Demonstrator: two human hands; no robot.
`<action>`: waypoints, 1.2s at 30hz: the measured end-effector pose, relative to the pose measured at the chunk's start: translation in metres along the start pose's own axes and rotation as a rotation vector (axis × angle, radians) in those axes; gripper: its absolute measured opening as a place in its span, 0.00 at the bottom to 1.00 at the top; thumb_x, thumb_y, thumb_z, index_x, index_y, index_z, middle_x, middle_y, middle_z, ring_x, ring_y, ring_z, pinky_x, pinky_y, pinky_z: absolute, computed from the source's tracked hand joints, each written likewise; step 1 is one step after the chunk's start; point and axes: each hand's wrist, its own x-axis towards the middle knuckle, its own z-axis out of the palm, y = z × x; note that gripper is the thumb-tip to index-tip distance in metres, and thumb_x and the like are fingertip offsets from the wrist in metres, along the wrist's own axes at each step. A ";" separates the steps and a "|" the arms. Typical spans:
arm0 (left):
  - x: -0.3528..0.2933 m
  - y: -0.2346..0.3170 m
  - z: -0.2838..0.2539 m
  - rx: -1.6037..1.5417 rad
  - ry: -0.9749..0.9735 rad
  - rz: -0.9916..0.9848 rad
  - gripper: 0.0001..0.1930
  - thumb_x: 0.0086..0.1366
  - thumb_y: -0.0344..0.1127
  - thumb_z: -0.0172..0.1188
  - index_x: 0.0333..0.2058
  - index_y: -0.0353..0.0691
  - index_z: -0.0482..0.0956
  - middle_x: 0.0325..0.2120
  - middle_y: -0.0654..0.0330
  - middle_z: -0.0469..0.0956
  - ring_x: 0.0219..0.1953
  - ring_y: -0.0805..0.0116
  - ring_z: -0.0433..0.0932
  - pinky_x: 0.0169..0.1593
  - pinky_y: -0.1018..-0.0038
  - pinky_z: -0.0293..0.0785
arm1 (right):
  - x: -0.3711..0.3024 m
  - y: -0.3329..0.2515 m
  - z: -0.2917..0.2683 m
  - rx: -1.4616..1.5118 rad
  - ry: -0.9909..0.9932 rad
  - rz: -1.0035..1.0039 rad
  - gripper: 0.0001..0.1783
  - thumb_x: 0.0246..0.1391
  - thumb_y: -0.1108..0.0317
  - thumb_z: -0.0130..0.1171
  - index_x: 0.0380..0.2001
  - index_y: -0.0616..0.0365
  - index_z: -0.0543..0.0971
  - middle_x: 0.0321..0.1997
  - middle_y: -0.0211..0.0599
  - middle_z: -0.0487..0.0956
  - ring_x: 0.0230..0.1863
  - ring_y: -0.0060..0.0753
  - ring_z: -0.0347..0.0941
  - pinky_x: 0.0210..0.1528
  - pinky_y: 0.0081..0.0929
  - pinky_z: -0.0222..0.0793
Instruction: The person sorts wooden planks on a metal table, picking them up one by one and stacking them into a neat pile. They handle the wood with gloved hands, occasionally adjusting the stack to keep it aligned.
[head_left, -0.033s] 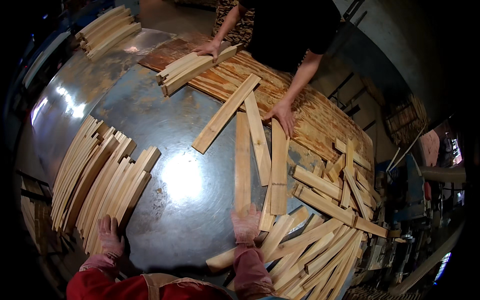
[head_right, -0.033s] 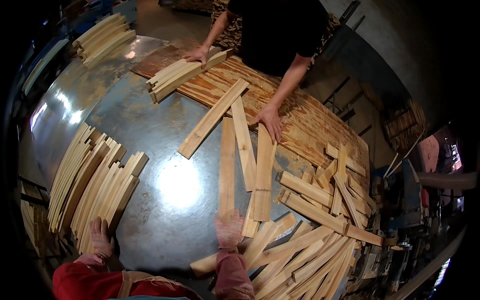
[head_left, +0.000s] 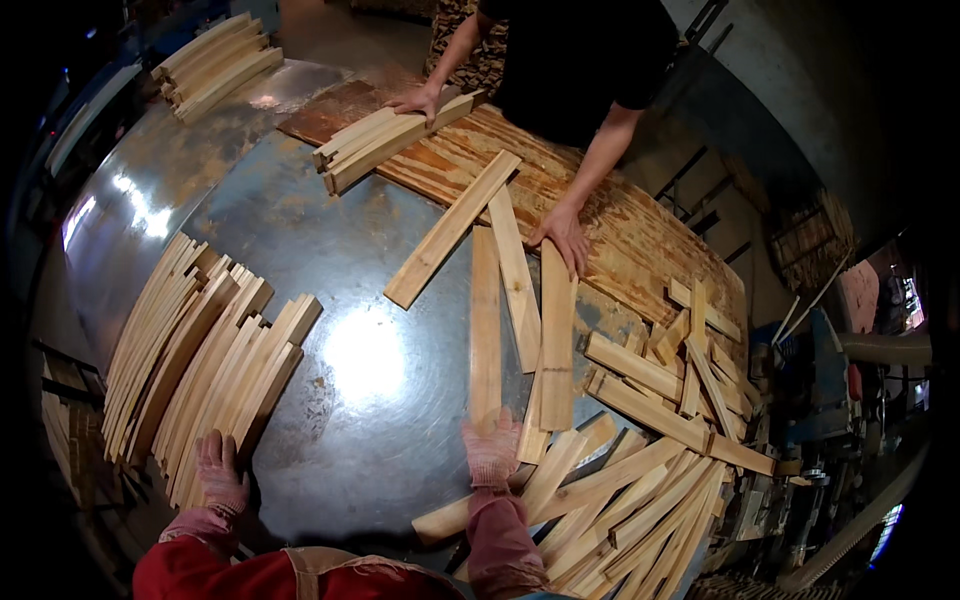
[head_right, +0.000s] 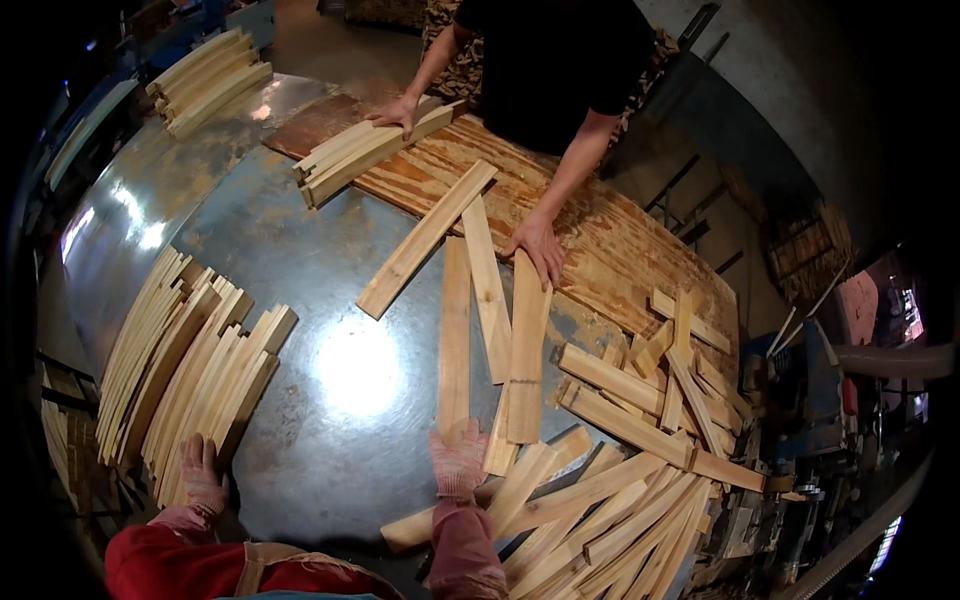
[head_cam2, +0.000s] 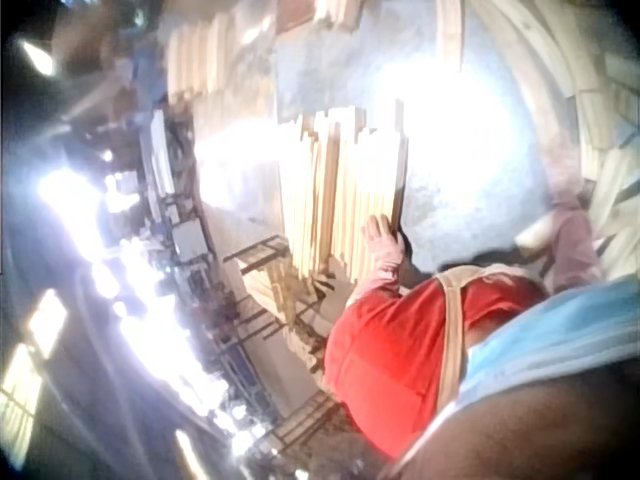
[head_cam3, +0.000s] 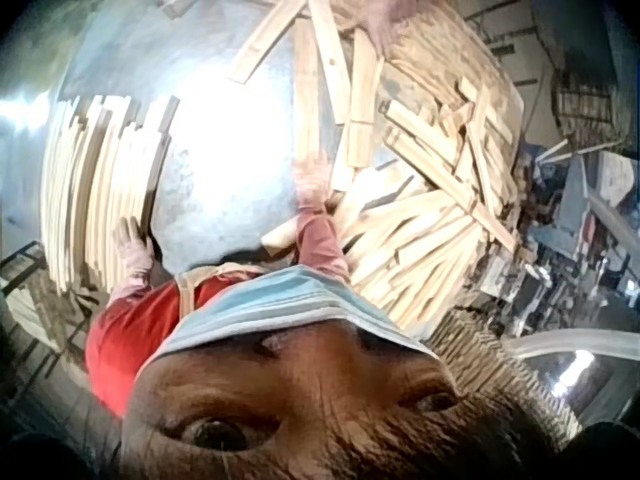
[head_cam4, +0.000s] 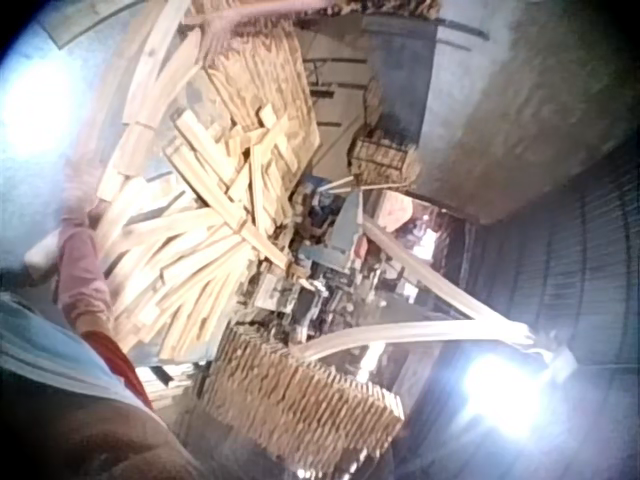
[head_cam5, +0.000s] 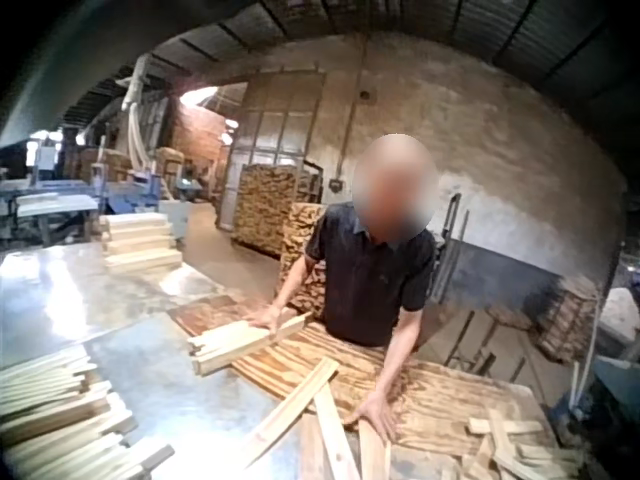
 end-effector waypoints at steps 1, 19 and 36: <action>0.001 -0.001 0.000 -0.002 0.020 0.016 0.51 0.49 0.34 0.73 0.72 0.39 0.61 0.74 0.40 0.58 0.77 0.33 0.54 0.79 0.35 0.48 | -0.001 0.000 0.003 0.025 0.023 -0.025 0.51 0.47 0.31 0.72 0.67 0.53 0.76 0.62 0.53 0.76 0.67 0.63 0.70 0.70 0.56 0.66; 0.010 0.007 -0.002 -0.050 0.000 -0.030 0.50 0.49 0.36 0.75 0.72 0.41 0.61 0.73 0.40 0.60 0.76 0.34 0.56 0.80 0.36 0.47 | 0.001 -0.005 -0.015 -0.071 0.014 -0.081 0.49 0.48 0.28 0.70 0.65 0.51 0.77 0.52 0.48 0.80 0.57 0.53 0.78 0.61 0.47 0.74; 0.006 0.001 0.003 -0.068 0.037 -0.024 0.48 0.48 0.38 0.76 0.69 0.38 0.65 0.71 0.41 0.61 0.75 0.36 0.58 0.79 0.36 0.48 | -0.006 -0.012 -0.017 -0.044 0.018 -0.078 0.49 0.49 0.31 0.71 0.66 0.52 0.77 0.55 0.47 0.80 0.59 0.52 0.78 0.62 0.46 0.74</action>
